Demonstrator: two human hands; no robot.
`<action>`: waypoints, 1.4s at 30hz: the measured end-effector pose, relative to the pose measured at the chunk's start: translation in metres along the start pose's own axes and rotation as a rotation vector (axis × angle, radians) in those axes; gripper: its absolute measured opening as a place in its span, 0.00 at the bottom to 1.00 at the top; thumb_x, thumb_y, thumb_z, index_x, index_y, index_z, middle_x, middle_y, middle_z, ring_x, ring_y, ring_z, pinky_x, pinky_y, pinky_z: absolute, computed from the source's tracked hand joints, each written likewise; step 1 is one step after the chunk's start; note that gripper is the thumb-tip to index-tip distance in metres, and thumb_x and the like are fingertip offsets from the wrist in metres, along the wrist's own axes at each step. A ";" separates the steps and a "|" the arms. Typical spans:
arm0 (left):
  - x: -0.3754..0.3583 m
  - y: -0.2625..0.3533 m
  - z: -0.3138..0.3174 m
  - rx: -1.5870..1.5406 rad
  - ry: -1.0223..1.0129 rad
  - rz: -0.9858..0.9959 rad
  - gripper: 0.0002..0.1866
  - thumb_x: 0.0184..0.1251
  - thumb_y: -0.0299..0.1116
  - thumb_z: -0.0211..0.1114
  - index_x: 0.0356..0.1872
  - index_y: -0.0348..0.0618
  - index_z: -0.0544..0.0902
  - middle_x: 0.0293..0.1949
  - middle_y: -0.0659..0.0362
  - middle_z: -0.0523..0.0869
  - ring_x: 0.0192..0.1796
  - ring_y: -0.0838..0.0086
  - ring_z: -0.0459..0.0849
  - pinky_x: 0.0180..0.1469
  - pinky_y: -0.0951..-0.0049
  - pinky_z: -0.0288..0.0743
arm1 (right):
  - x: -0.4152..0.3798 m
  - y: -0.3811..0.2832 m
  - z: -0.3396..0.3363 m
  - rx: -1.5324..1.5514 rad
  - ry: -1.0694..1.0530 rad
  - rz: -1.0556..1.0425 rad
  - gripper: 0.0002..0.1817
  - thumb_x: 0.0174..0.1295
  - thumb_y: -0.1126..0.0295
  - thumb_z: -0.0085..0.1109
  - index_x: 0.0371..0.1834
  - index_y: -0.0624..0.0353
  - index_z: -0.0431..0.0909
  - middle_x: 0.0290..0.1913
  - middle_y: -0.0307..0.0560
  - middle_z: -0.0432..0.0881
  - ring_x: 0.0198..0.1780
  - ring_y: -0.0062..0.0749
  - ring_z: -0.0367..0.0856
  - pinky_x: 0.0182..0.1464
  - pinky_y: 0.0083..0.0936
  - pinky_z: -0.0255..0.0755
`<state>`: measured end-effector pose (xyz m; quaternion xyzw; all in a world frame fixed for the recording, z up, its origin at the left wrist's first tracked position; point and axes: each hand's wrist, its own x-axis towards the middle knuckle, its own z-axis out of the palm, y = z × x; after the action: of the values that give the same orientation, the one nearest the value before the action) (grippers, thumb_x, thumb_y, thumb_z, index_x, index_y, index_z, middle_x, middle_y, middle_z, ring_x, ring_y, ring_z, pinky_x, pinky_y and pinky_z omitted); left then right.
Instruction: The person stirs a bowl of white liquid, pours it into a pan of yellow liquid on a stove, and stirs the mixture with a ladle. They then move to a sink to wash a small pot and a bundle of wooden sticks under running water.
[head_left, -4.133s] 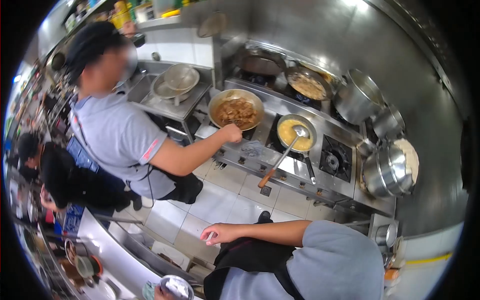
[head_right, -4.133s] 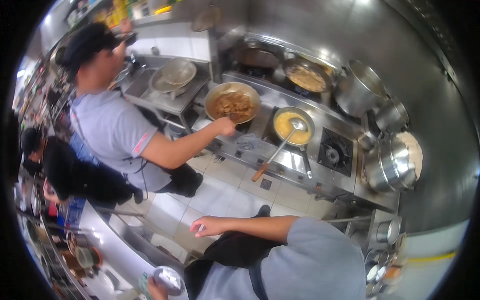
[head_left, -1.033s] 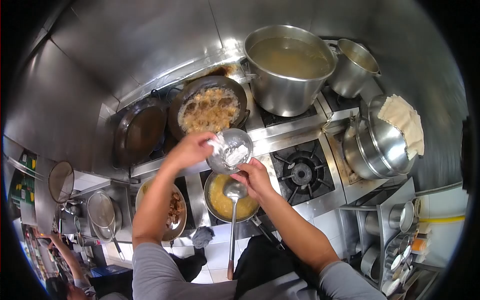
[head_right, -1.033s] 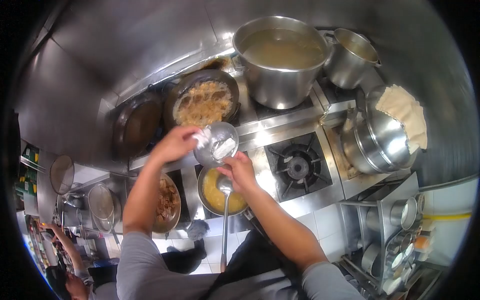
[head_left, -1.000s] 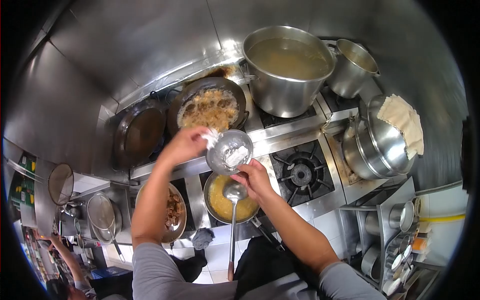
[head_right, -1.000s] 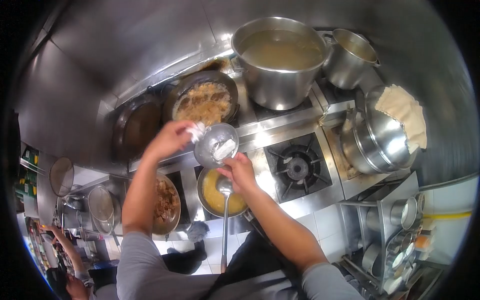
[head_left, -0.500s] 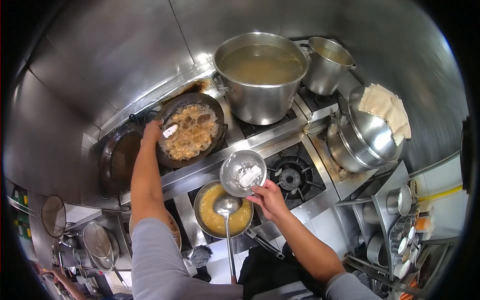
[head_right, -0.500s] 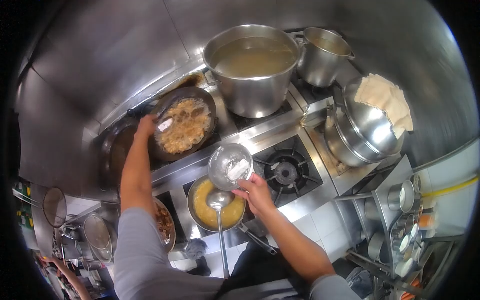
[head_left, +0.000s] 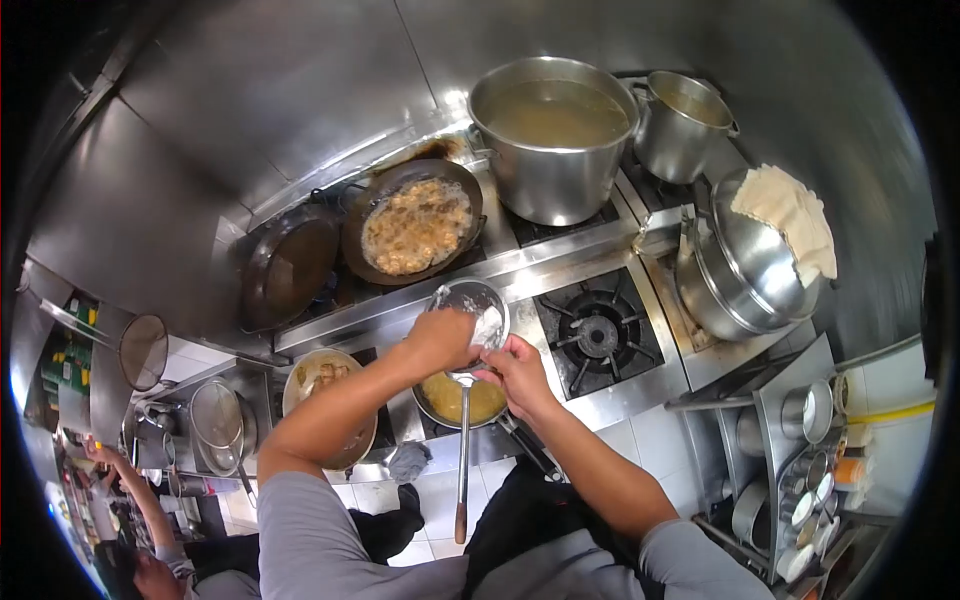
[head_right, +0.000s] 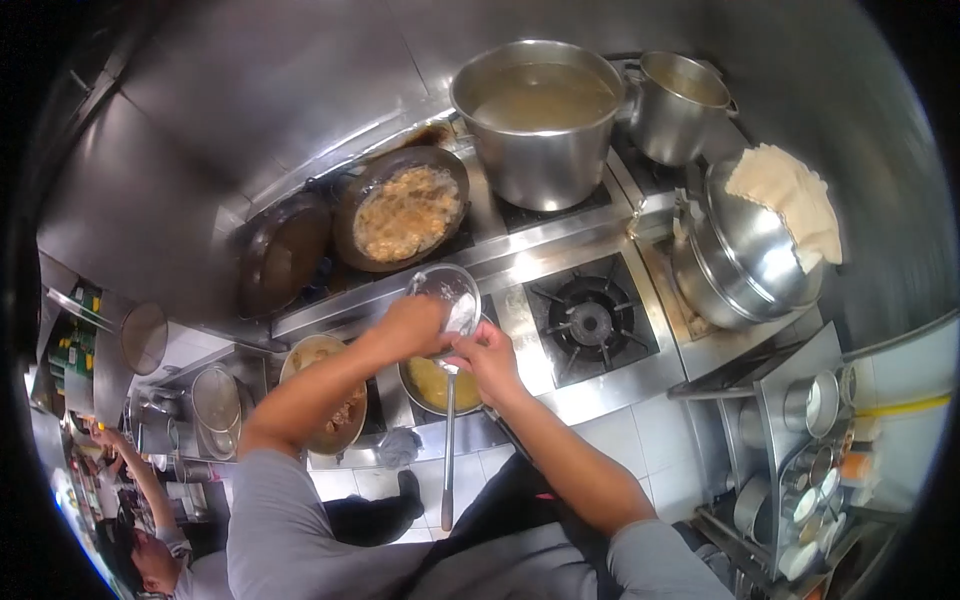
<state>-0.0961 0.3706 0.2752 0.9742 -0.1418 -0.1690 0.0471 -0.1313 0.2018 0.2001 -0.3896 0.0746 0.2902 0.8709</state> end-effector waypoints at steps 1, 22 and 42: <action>-0.004 -0.001 0.004 -0.008 0.023 -0.004 0.22 0.58 0.51 0.73 0.37 0.38 0.87 0.38 0.41 0.89 0.44 0.45 0.88 0.49 0.51 0.81 | 0.001 0.001 0.000 -0.007 0.016 0.038 0.05 0.67 0.79 0.59 0.43 0.60 0.77 0.46 0.46 0.86 0.45 0.27 0.86 0.49 0.28 0.86; 0.168 -0.323 -0.002 0.306 0.297 -0.686 0.12 0.60 0.33 0.71 0.44 0.43 0.90 0.49 0.47 0.90 0.53 0.53 0.90 0.53 0.59 0.85 | -0.091 -0.030 -0.150 -0.021 0.402 0.012 0.18 0.66 0.78 0.60 0.59 0.63 0.77 0.54 0.48 0.85 0.53 0.31 0.85 0.53 0.32 0.85; -0.061 -0.012 -0.171 -0.212 1.013 0.001 0.14 0.70 0.27 0.60 0.52 0.37 0.87 0.43 0.45 0.91 0.45 0.59 0.89 0.53 0.63 0.80 | -0.179 -0.015 -0.139 -0.049 0.133 -0.028 0.14 0.66 0.76 0.61 0.55 0.61 0.77 0.50 0.46 0.85 0.50 0.32 0.86 0.50 0.30 0.85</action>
<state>-0.0889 0.4077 0.4532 0.9236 -0.0836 0.3106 0.2084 -0.2565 0.0131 0.1782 -0.4304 0.1198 0.2531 0.8581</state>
